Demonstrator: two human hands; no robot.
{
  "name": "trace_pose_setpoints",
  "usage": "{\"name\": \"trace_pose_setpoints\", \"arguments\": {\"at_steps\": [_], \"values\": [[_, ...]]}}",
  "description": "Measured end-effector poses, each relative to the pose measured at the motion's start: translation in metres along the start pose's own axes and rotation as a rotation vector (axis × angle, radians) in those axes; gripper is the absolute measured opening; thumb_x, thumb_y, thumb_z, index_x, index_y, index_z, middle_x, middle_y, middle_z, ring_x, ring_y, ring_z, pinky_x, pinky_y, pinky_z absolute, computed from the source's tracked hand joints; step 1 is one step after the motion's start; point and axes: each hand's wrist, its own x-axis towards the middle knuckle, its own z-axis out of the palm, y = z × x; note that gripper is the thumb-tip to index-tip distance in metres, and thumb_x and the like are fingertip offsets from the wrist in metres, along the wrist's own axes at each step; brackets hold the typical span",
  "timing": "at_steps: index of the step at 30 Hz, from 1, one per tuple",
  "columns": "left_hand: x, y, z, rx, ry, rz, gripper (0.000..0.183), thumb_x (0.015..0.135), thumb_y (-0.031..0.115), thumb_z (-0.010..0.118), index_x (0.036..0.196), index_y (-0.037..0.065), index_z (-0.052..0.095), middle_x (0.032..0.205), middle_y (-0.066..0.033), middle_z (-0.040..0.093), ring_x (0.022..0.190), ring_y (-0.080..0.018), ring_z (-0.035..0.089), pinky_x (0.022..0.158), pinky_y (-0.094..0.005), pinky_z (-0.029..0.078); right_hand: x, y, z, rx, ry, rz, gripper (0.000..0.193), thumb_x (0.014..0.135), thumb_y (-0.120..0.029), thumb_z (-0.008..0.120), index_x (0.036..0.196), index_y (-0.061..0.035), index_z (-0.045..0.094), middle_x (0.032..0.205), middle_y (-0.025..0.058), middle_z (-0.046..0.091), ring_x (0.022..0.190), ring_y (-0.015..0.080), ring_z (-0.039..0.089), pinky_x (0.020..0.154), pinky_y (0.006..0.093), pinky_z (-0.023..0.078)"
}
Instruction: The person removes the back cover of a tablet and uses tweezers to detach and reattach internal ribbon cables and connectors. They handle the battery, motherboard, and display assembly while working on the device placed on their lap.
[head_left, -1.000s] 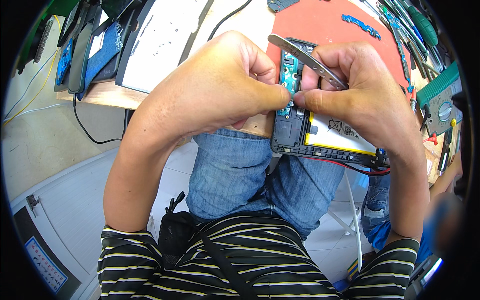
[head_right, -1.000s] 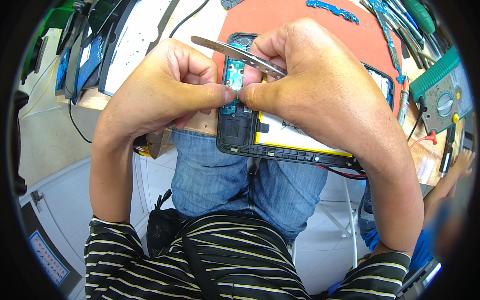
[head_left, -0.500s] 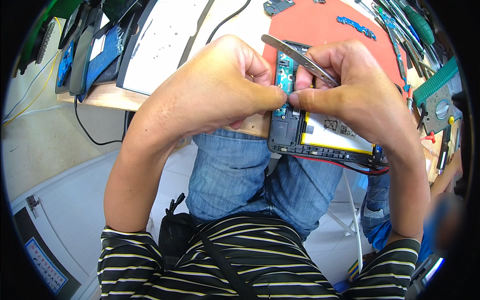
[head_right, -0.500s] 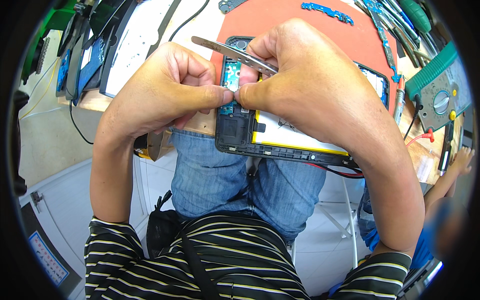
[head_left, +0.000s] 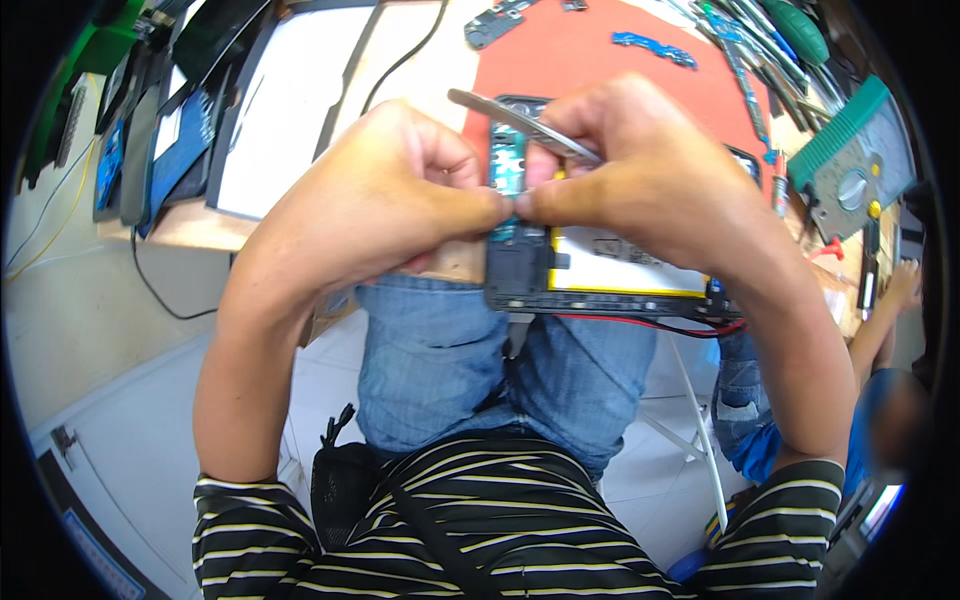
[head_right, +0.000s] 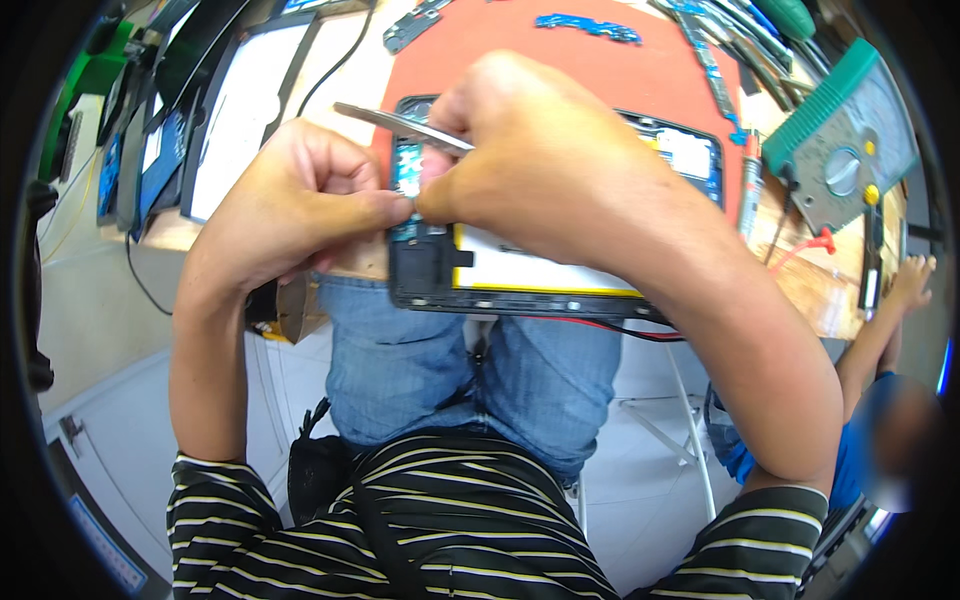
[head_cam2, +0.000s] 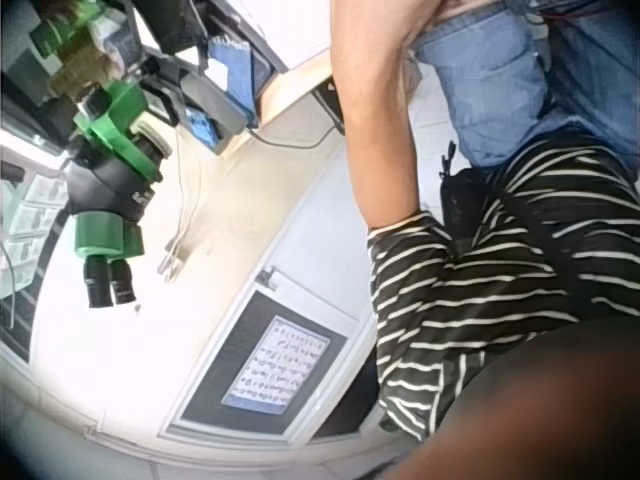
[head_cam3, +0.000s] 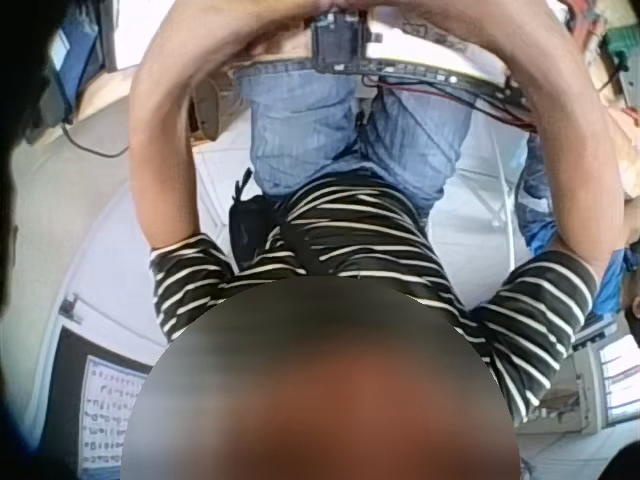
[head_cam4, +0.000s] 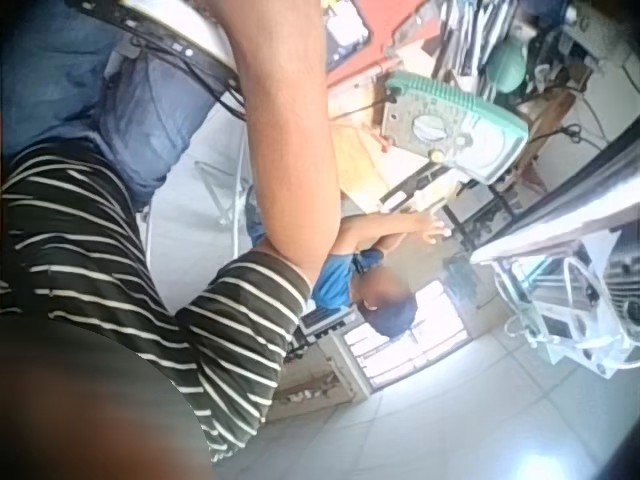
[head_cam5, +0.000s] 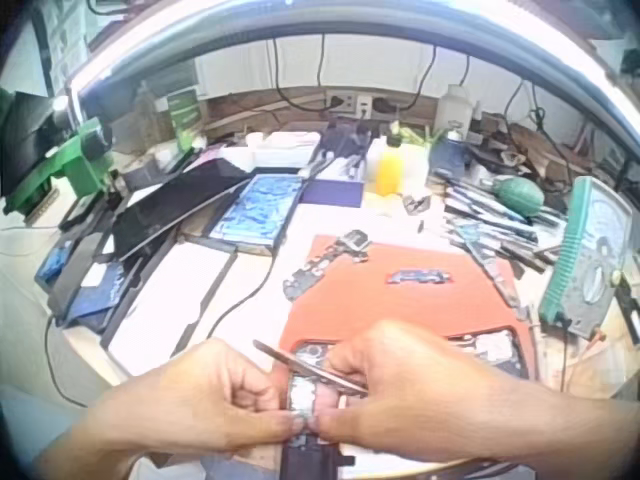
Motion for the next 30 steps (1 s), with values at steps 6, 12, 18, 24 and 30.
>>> {"name": "trace_pose_setpoints", "arguments": {"at_steps": [6,12,18,24,30], "values": [[-0.003,0.01,-0.001,0.017,-0.005,-0.108,0.035,0.093,0.015,0.076,0.064,0.006,0.06,0.052,0.0014,0.055,0.039,-0.0039,0.046,0.038,-0.022,0.028,-0.002,0.002,-0.009,0.005,-0.063,-0.058,0.021,0.079,-0.02,0.081,0.081,-0.0022,0.07,0.063,0.0003,0.057,0.06,0.0076,0.052,0.054,0.0294,0.041],[-0.005,0.0,0.0,-0.033,0.018,-0.063,0.031,0.093,0.013,0.076,0.067,0.006,0.061,0.051,0.0028,0.056,0.039,-0.0024,0.045,0.037,-0.0216,0.028,-0.032,0.009,-0.028,0.233,0.042,-0.109,0.025,0.085,-0.023,0.083,0.088,-0.0005,0.073,0.067,-0.005,0.059,0.061,0.0015,0.048,0.053,0.023,0.034],[-0.013,-0.015,0.01,-0.111,0.195,0.116,0.025,0.093,0.01,0.077,0.074,0.004,0.062,0.058,0.0064,0.054,0.049,0.0012,0.044,0.044,-0.0189,0.029,-0.131,0.042,-0.057,0.766,0.622,-0.306,0.037,0.101,-0.029,0.064,0.08,0.0015,0.064,0.051,-0.0035,0.047,0.034,0.0031,0.033,0.034,0.0209,0.022],[-0.029,-0.045,0.032,-0.016,0.591,0.419,0.023,0.09,0.004,0.077,0.075,0.002,0.061,0.062,0.0073,0.05,0.054,0.0014,0.037,0.048,-0.019,0.025,-0.166,0.098,-0.016,1.163,0.772,-0.378,0.042,0.109,-0.027,0.048,0.081,0.0026,0.057,0.049,0.0017,0.042,0.03,0.0049,0.028,0.028,0.0223,0.022],[-0.03,-0.06,0.041,0.158,0.764,0.565,0.021,0.087,0.0,0.075,0.073,0.002,0.059,0.063,0.0028,0.053,0.055,-0.0019,0.041,0.05,-0.0209,0.03,-0.158,0.124,-0.003,1.157,0.921,-0.395,0.046,0.108,-0.025,0.041,0.079,0.0052,0.059,0.046,0.0053,0.046,0.031,0.0076,0.033,0.029,0.0239,0.025]]}}
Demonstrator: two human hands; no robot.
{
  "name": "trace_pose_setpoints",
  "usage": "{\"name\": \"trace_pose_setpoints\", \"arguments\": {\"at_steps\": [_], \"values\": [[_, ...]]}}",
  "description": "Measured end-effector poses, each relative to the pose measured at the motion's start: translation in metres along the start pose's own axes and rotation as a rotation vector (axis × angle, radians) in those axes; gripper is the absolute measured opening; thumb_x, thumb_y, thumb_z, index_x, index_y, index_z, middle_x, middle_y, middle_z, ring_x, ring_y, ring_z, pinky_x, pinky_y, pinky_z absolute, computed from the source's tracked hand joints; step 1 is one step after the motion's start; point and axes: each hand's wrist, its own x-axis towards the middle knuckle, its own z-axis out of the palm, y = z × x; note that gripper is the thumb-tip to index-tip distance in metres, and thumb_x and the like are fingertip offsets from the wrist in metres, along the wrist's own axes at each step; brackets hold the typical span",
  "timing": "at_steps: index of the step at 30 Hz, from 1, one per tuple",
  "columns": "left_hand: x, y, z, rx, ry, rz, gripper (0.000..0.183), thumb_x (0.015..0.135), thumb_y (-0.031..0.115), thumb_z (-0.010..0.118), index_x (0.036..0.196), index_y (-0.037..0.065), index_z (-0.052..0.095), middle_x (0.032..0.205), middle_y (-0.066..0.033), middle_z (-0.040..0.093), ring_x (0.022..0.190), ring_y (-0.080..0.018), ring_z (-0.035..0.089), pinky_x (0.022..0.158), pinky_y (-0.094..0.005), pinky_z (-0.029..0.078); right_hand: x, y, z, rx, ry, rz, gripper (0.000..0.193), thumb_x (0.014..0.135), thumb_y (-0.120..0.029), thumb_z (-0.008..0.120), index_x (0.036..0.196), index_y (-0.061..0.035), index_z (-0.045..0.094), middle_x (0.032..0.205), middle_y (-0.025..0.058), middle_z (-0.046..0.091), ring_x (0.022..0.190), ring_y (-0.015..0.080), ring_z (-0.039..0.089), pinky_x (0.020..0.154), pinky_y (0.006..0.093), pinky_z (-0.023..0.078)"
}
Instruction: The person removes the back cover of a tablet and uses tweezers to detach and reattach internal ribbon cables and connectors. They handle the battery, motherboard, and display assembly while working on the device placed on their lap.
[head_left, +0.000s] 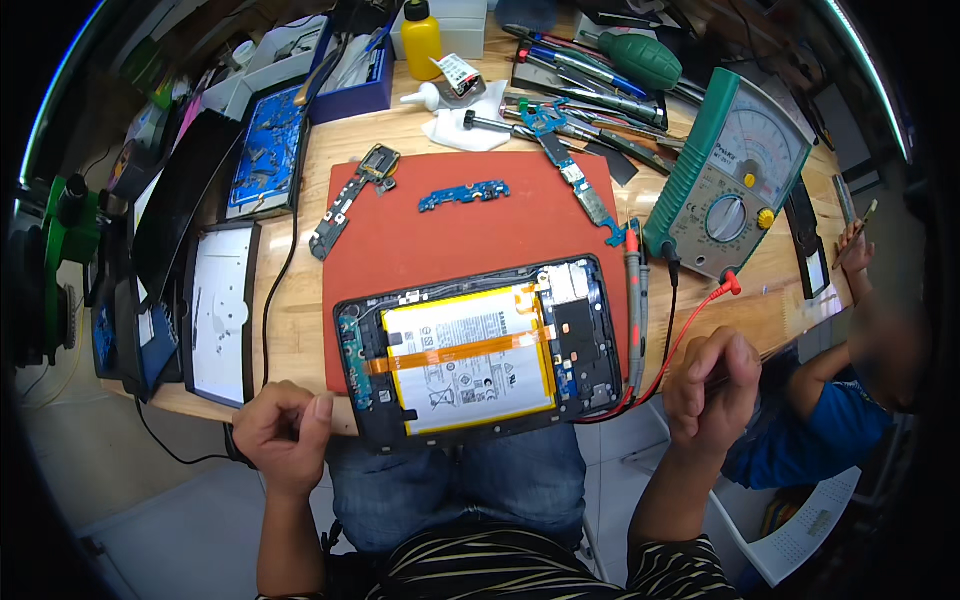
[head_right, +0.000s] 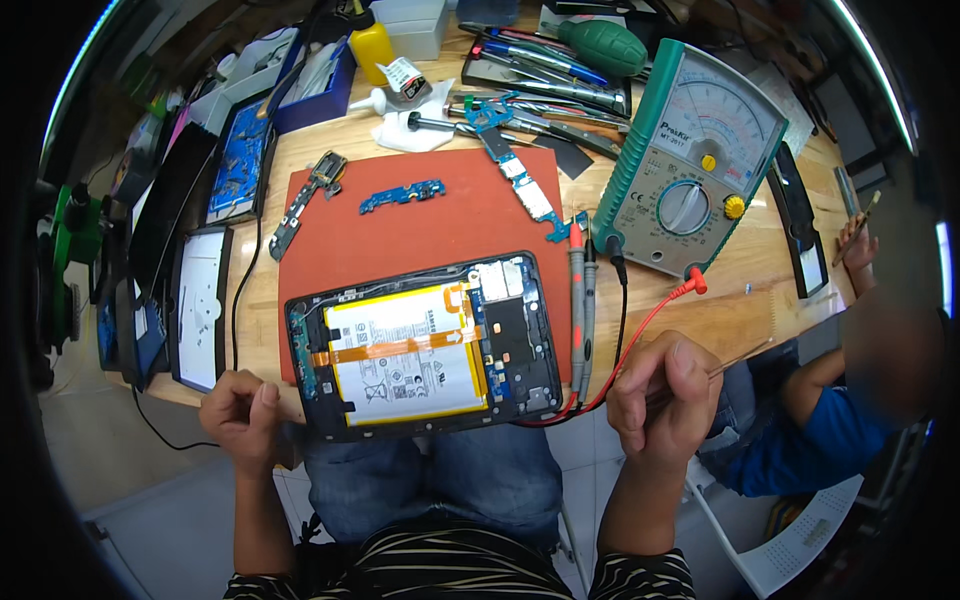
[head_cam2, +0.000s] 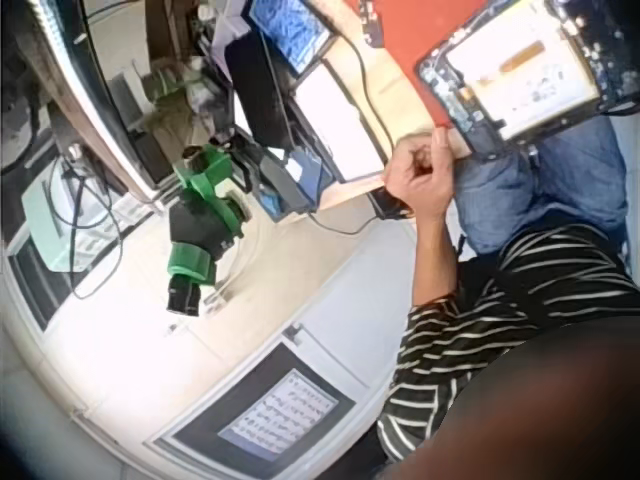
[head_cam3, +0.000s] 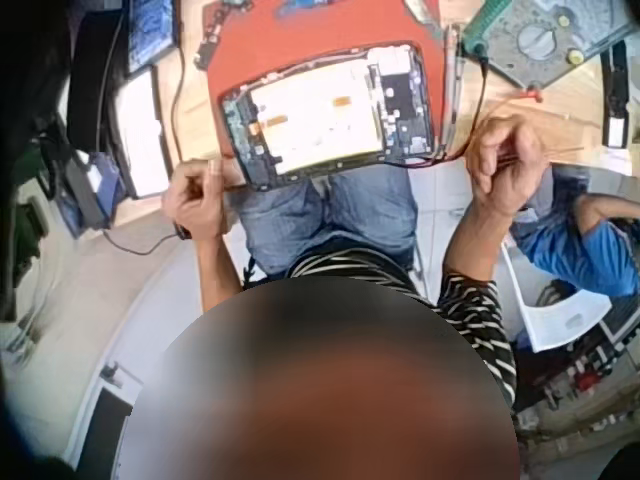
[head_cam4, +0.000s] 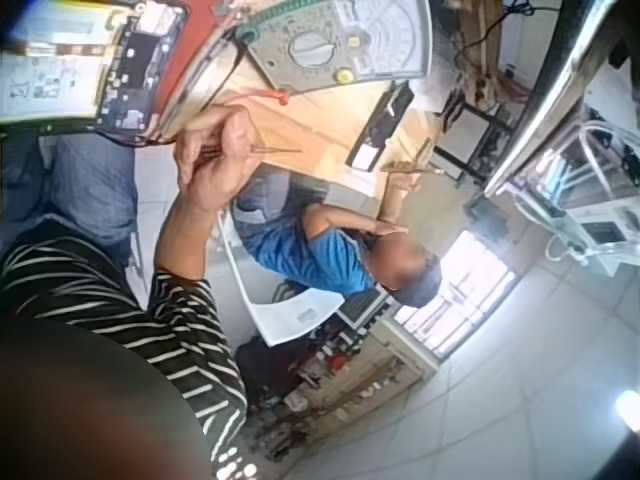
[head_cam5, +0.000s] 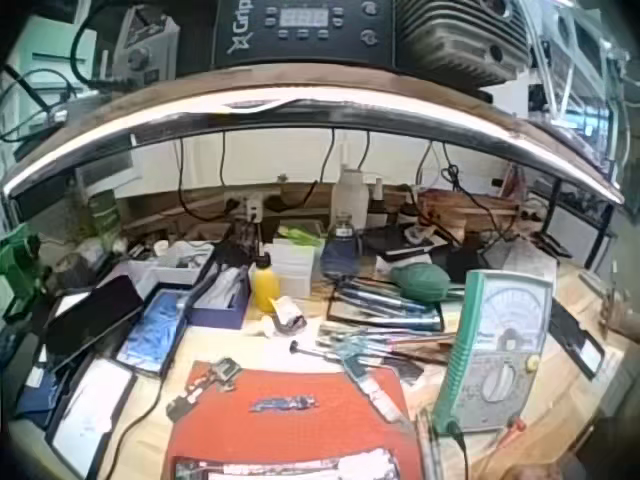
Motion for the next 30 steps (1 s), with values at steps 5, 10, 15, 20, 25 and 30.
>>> {"name": "trace_pose_setpoints", "arguments": {"at_steps": [5,10,15,20,25,30], "values": [[0.001,-0.002,-0.004,-0.011,0.002,0.011,0.023,0.086,0.007,0.074,0.071,0.002,0.057,0.06,-0.0035,0.057,0.052,-0.0087,0.047,0.05,-0.0241,0.032,0.012,0.012,-0.006,0.057,-0.091,-0.038,0.048,0.107,-0.027,0.046,0.079,0.0089,0.061,0.05,0.0121,0.051,0.032,0.0117,0.038,0.03,0.0264,0.03],[0.001,0.001,-0.001,0.086,0.009,0.052,0.023,0.085,0.012,0.073,0.072,0.002,0.057,0.059,-0.0056,0.057,0.05,-0.0119,0.051,0.05,-0.0249,0.036,0.011,0.004,-0.005,-0.085,-0.045,0.018,0.053,0.097,-0.036,0.06,0.063,0.0048,0.066,0.046,0.0115,0.053,0.033,0.0157,0.044,0.034,0.03,0.039],[0.005,0.009,0.003,0.153,-0.029,0.04,0.026,0.09,0.018,0.071,0.073,0.003,0.057,0.06,-0.0041,0.056,0.052,-0.0098,0.048,0.05,-0.0246,0.035,0.012,0.003,-0.002,-0.147,-0.038,0.003,0.054,0.095,-0.038,0.064,0.059,0.0024,0.065,0.047,0.0118,0.058,0.032,0.0179,0.047,0.037,0.0329,0.045],[0.009,0.01,0.005,0.115,-0.058,0.052,0.025,0.092,0.015,0.069,0.075,0.002,0.057,0.063,-0.004,0.057,0.053,-0.0085,0.048,0.05,-0.0238,0.034,0.014,0.006,-0.01,-0.014,-0.158,-0.005,0.049,0.1,-0.031,0.061,0.066,0.0036,0.065,0.048,0.0111,0.057,0.033,0.017,0.046,0.035,0.0331,0.041],[0.013,0.013,0.01,-0.005,-0.012,-0.072,0.014,0.086,-0.003,0.074,0.079,0.0,0.063,0.063,0.0007,0.058,0.053,-0.0018,0.044,0.048,-0.0198,0.029,0.017,0.015,-0.023,0.102,-0.321,-0.044,0.044,0.11,-0.028,0.046,0.082,0.0046,0.054,0.055,0.0086,0.049,0.033,0.0109,0.039,0.029,0.0269,0.03],[0.017,0.017,0.017,-0.21,-0.025,-0.211,0.004,0.094,-0.004,0.07,0.097,-0.002,0.067,0.069,0.0062,0.058,0.057,0.0043,0.041,0.049,-0.0163,0.027,0.016,0.018,-0.02,0.1,-0.21,-0.058,0.04,0.112,-0.027,0.036,0.086,0.0,0.05,0.056,0.0054,0.046,0.03,0.0069,0.03,0.028,0.0224,0.025]]}}
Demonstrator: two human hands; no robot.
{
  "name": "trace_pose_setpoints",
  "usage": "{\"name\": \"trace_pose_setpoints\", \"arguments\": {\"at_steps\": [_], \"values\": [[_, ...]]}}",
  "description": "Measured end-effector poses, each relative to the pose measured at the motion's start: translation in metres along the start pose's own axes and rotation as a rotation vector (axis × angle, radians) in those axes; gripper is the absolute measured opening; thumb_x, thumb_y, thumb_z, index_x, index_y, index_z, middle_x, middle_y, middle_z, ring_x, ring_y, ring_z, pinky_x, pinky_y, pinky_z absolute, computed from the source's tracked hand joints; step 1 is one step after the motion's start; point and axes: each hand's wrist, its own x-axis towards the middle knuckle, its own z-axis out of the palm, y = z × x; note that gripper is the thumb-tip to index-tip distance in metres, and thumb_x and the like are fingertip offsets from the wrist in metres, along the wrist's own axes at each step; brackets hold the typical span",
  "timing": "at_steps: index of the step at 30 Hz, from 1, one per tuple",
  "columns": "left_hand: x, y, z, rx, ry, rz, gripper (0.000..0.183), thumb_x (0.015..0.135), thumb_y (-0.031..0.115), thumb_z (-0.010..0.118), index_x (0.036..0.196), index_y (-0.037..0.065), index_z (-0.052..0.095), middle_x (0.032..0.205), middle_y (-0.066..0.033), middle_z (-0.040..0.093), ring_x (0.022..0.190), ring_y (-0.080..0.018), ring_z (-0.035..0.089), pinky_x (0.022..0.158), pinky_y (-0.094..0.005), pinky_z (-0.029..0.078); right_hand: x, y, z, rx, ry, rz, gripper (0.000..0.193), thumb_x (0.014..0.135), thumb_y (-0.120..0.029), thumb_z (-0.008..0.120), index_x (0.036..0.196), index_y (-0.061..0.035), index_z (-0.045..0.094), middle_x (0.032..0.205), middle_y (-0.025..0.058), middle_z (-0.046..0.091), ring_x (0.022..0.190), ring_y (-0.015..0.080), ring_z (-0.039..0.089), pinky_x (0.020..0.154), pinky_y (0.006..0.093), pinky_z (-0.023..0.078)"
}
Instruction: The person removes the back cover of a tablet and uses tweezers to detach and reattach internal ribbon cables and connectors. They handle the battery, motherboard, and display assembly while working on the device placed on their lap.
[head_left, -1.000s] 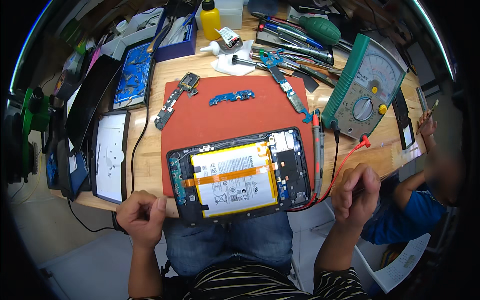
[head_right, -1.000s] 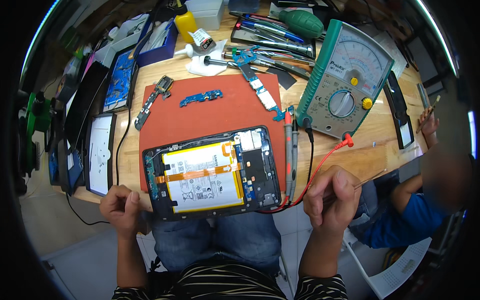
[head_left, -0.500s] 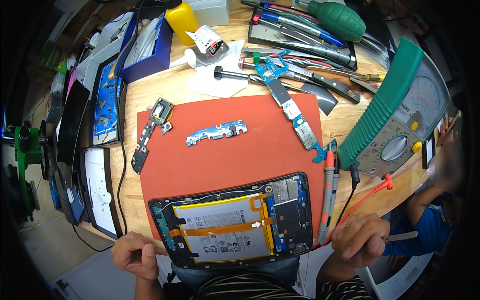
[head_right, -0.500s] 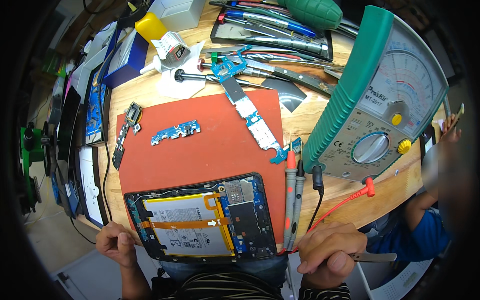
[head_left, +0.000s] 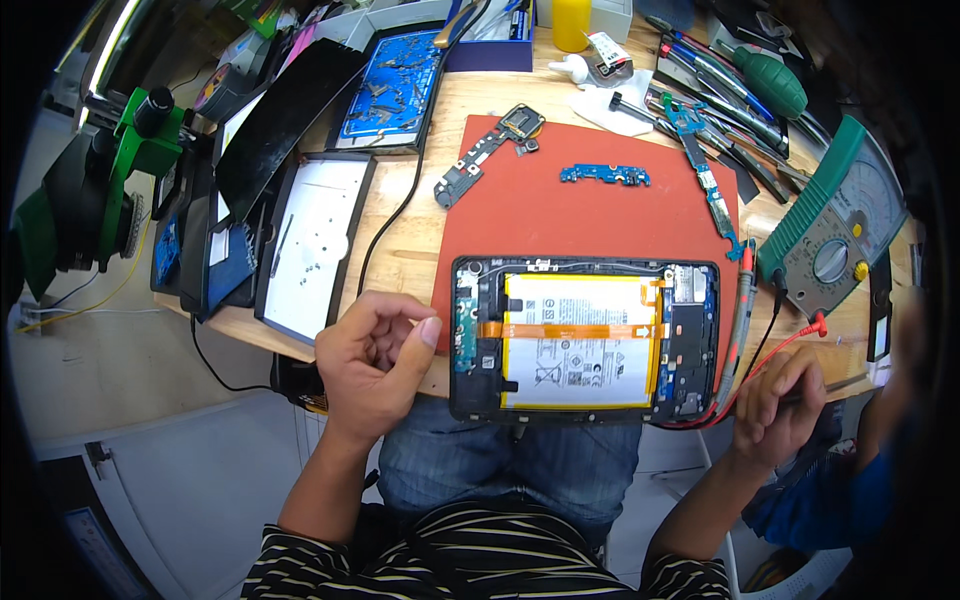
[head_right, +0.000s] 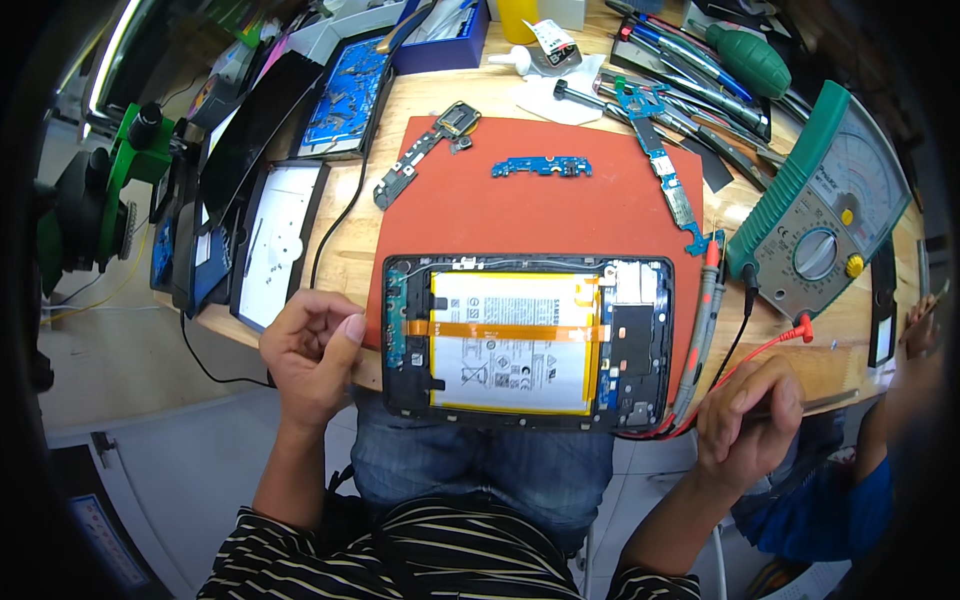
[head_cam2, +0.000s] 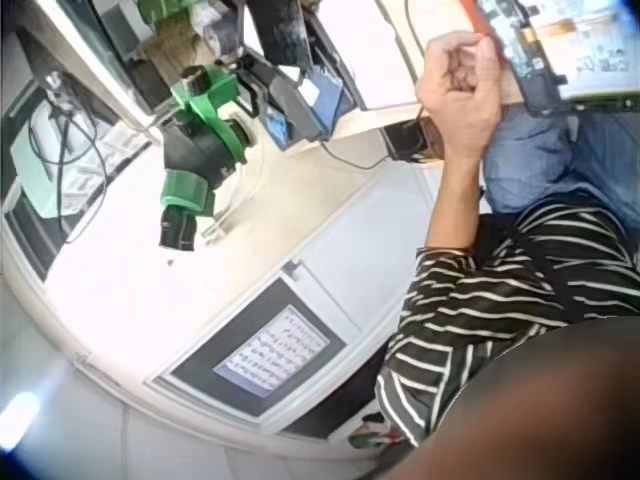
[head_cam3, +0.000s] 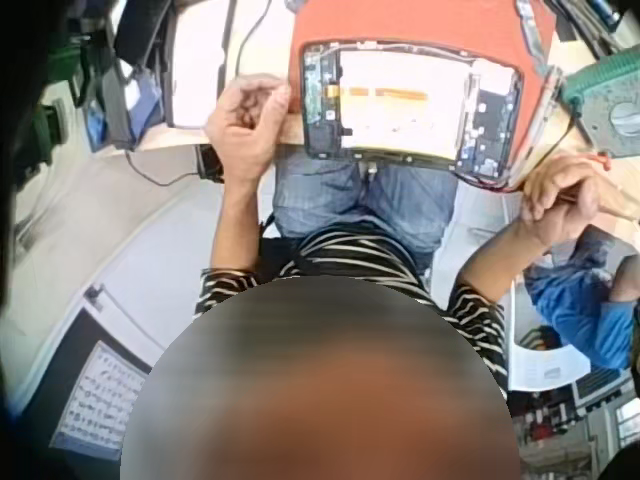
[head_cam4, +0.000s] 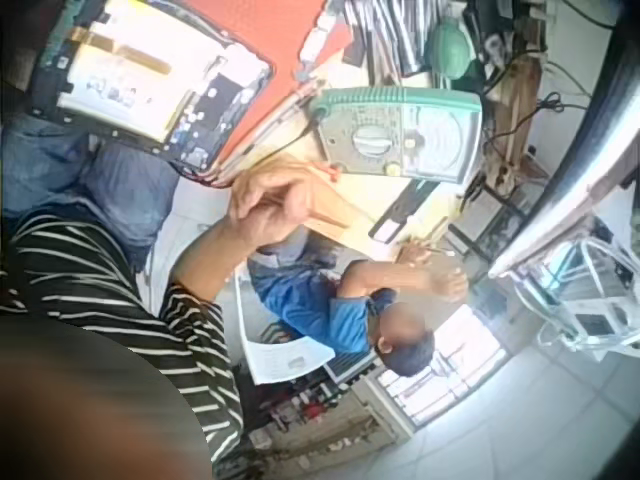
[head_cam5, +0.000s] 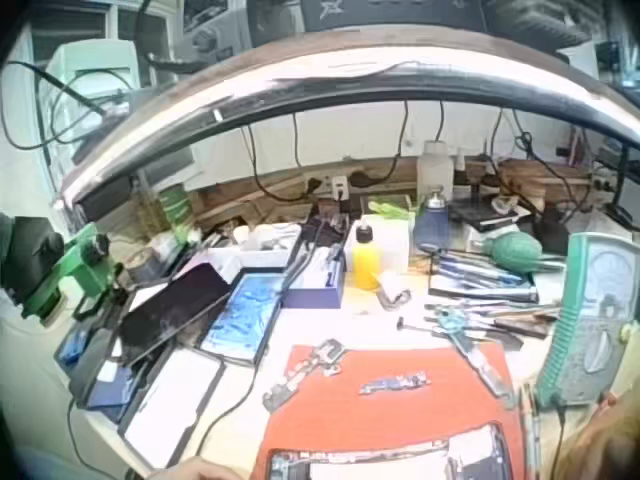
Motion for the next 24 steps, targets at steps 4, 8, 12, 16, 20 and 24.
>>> {"name": "trace_pose_setpoints", "arguments": {"at_steps": [4,8,12,16,20,24], "values": [[0.005,0.005,-0.008,-0.006,-0.122,-0.048,0.016,0.096,-0.002,0.066,0.112,-0.002,0.07,0.068,0.0078,0.053,0.057,0.0033,0.039,0.049,-0.0176,0.027,0.004,-0.001,-0.001,0.019,0.026,0.062,0.04,0.113,-0.029,0.033,0.088,-0.0029,0.05,0.056,0.0018,0.042,0.029,0.006,0.028,0.027,0.0215,0.024],[0.008,0.009,-0.012,0.135,-0.208,-0.033,0.028,0.096,0.002,0.065,0.122,0.003,0.073,0.062,0.0072,0.05,0.054,0.001,0.041,0.048,-0.0212,0.03,0.005,-0.001,-0.003,0.087,0.021,0.056,0.04,0.114,-0.029,0.033,0.091,-0.0025,0.051,0.057,0.0014,0.041,0.029,0.0059,0.027,0.026,0.0205,0.024],[0.006,0.011,-0.009,0.312,-0.239,0.136,0.031,0.097,0.003,0.064,0.128,0.003,0.071,0.064,-0.0003,0.059,0.054,-0.0033,0.047,0.05,-0.0246,0.037,0.005,-0.001,-0.003,0.071,0.018,0.051,0.039,0.113,-0.029,0.034,0.091,-0.0025,0.051,0.058,0.0015,0.041,0.029,0.006,0.027,0.026,0.0205,0.024],[0.01,0.012,-0.003,0.548,-0.22,0.389,0.033,0.098,0.005,0.062,0.13,0.003,0.07,0.068,-0.0091,0.065,0.053,-0.01,0.051,0.053,-0.0288,0.042,0.004,-0.001,-0.004,0.065,0.036,0.059,0.038,0.113,-0.029,0.035,0.092,-0.0024,0.052,0.058,0.0017,0.041,0.03,0.0061,0.027,0.026,0.0204,0.024],[0.011,0.017,-0.001,0.675,-0.243,0.352,0.03,0.097,0.017,0.061,0.122,0.005,0.071,0.074,-0.0192,0.07,0.063,-0.0325,0.069,0.06,-0.0434,0.053,0.004,-0.001,-0.006,0.051,0.031,0.063,0.039,0.113,-0.029,0.034,0.09,-0.0023,0.052,0.058,0.0022,0.042,0.03,0.0067,0.027,0.026,0.021,0.024],[0.02,0.026,-0.005,0.766,-0.305,0.361,0.028,0.097,0.015,0.064,0.122,0.005,0.073,0.06,-0.0147,0.062,0.051,-0.0236,0.063,0.054,-0.0368,0.047,0.004,0.001,-0.004,0.043,0.037,0.048,0.04,0.113,-0.029,0.034,0.089,-0.0023,0.052,0.057,0.0026,0.041,0.029,0.007,0.028,0.026,0.0217,0.025]]}}
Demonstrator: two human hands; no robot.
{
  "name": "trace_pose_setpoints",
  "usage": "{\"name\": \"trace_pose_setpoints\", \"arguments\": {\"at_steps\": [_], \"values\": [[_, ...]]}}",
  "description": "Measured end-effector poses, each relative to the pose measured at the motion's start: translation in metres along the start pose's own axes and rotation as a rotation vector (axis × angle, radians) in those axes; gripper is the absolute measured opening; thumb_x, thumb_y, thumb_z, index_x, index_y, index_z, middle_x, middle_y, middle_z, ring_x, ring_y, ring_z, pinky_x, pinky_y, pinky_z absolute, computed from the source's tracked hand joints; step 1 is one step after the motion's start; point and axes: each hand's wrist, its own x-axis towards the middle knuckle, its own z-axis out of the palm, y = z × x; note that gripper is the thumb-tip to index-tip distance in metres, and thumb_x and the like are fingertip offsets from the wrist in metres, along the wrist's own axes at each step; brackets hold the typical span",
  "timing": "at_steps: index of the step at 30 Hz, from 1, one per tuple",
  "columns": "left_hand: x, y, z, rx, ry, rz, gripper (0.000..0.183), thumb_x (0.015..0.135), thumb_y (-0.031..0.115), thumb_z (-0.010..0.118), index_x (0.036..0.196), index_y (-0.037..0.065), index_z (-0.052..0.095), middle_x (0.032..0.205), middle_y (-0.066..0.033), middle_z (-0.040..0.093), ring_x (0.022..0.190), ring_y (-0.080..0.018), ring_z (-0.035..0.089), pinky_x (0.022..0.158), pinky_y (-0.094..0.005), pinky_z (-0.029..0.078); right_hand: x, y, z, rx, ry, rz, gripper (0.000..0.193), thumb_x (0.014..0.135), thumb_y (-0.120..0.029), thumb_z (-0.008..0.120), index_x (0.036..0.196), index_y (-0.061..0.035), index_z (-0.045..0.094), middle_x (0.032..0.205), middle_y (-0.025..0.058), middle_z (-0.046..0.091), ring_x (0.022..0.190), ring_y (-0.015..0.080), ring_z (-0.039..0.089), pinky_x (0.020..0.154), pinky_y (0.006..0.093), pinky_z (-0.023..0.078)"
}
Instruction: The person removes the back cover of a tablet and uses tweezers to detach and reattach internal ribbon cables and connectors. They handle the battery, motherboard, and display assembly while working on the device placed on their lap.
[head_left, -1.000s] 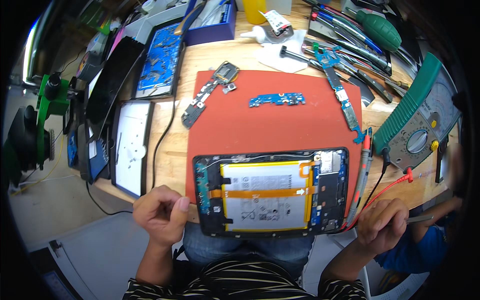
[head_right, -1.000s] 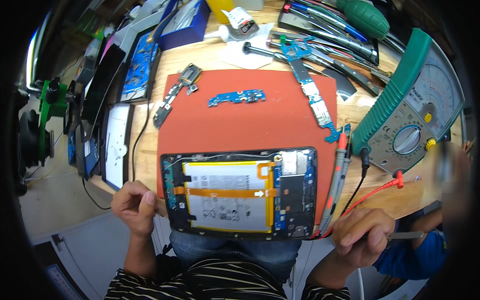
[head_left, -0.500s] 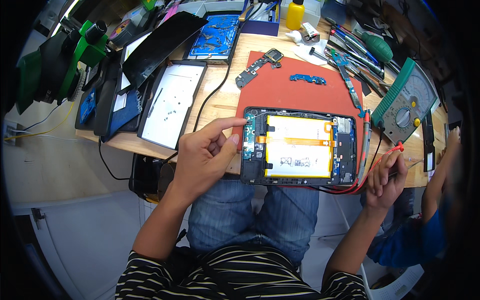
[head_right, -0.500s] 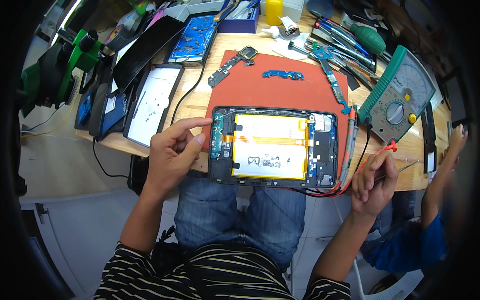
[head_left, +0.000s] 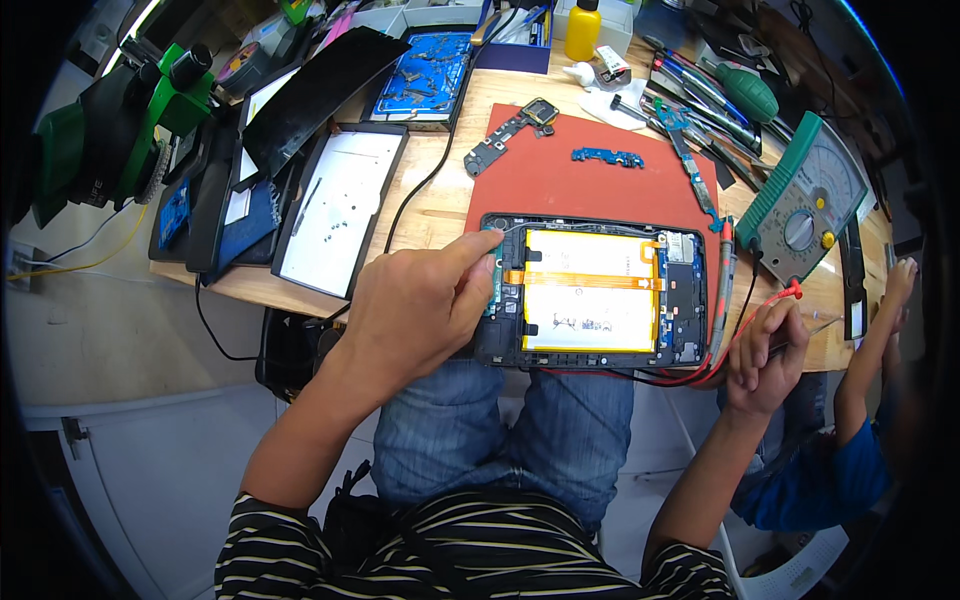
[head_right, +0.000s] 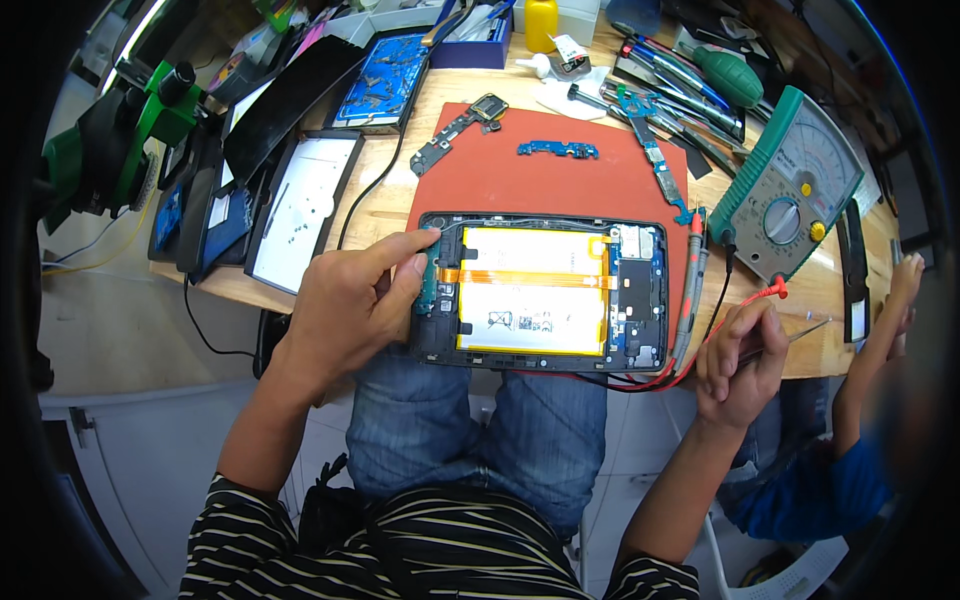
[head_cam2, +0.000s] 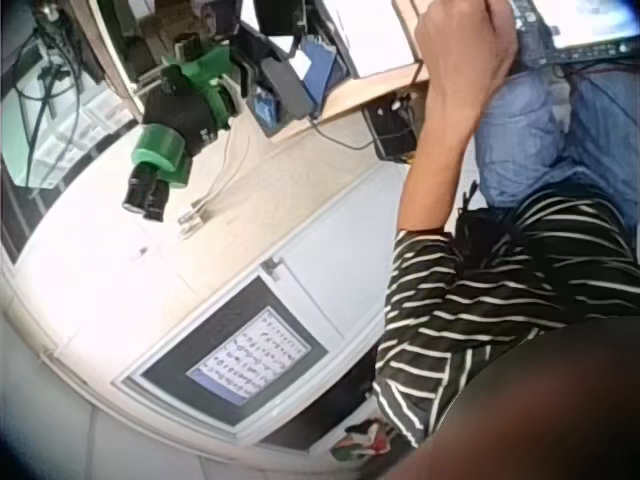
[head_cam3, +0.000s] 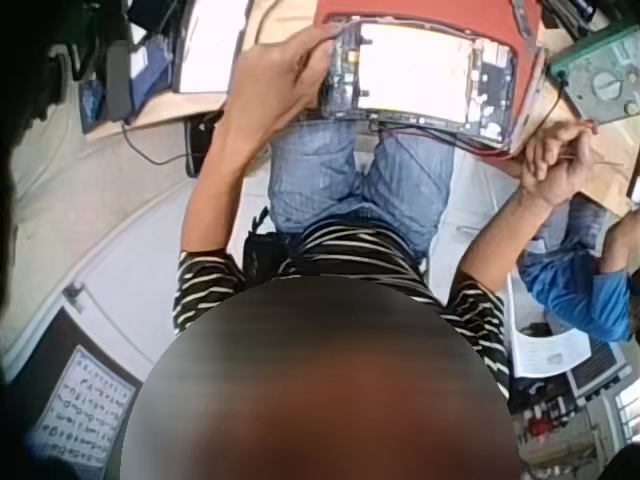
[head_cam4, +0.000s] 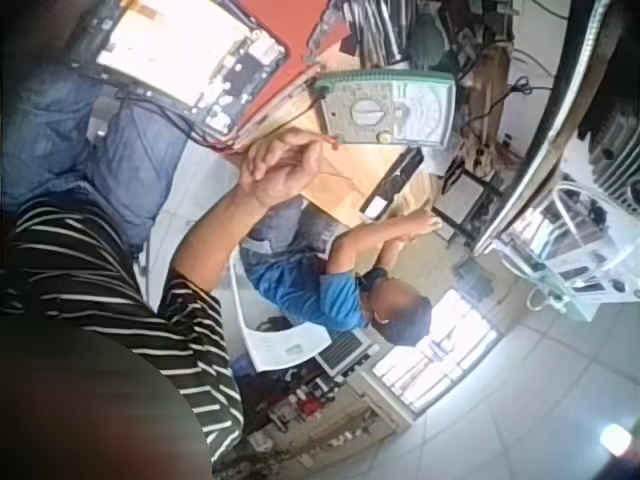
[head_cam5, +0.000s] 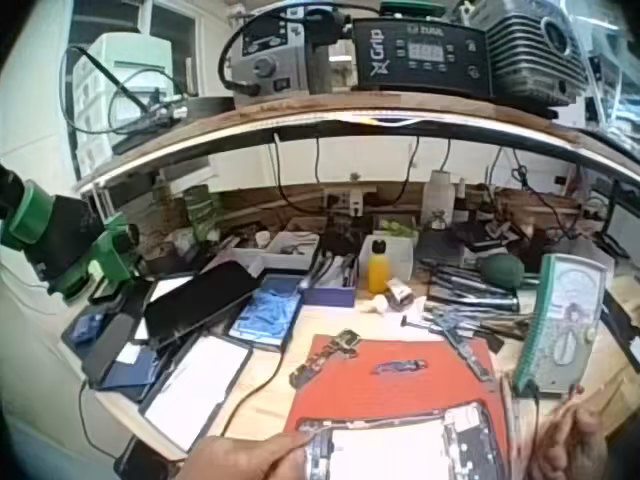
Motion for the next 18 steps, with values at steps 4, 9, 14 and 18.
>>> {"name": "trace_pose_setpoints", "arguments": {"at_steps": [4,9,14,18], "values": [[0.019,-0.001,-0.005,-0.094,-0.086,-0.038,0.02,0.093,0.013,0.069,0.111,0.004,0.07,0.051,-0.0037,0.048,0.043,-0.0141,0.047,0.048,-0.0315,0.036,-0.001,-0.001,0.001,0.058,-0.027,0.021,0.042,0.113,-0.03,0.032,0.09,-0.0015,0.052,0.057,0.0035,0.044,0.029,0.0078,0.029,0.027,0.0223,0.025],[0.042,0.007,0.004,-0.184,-0.014,0.02,0.021,0.091,0.012,0.072,0.111,0.004,0.071,0.05,-0.0002,0.046,0.044,-0.0101,0.043,0.048,-0.0306,0.034,-0.002,-0.002,0.001,0.019,-0.032,0.038,0.041,0.112,-0.029,0.034,0.09,-0.0009,0.054,0.057,0.0037,0.045,0.029,0.008,0.029,0.027,0.0227,0.025],[0.058,0.01,0.004,-0.159,-0.085,-0.03,0.018,0.09,0.012,0.074,0.106,0.004,0.071,0.05,-0.0006,0.046,0.044,-0.0087,0.041,0.049,-0.0306,0.034,-0.001,-0.001,0.003,0.018,-0.035,0.015,0.041,0.112,-0.028,0.034,0.089,-0.0004,0.053,0.055,0.0042,0.045,0.029,0.0076,0.029,0.027,0.0224,0.025],[0.057,0.004,-0.006,-0.192,-0.078,-0.165,0.011,0.091,0.009,0.072,0.1,0.003,0.07,0.05,0.0032,0.044,0.046,-0.0043,0.038,0.048,-0.0287,0.029,-0.002,-0.001,0.003,0.002,-0.04,-0.001,0.041,0.112,-0.027,0.035,0.088,0.0002,0.053,0.055,0.0044,0.045,0.03,0.0068,0.029,0.027,0.0223,0.024]]}}
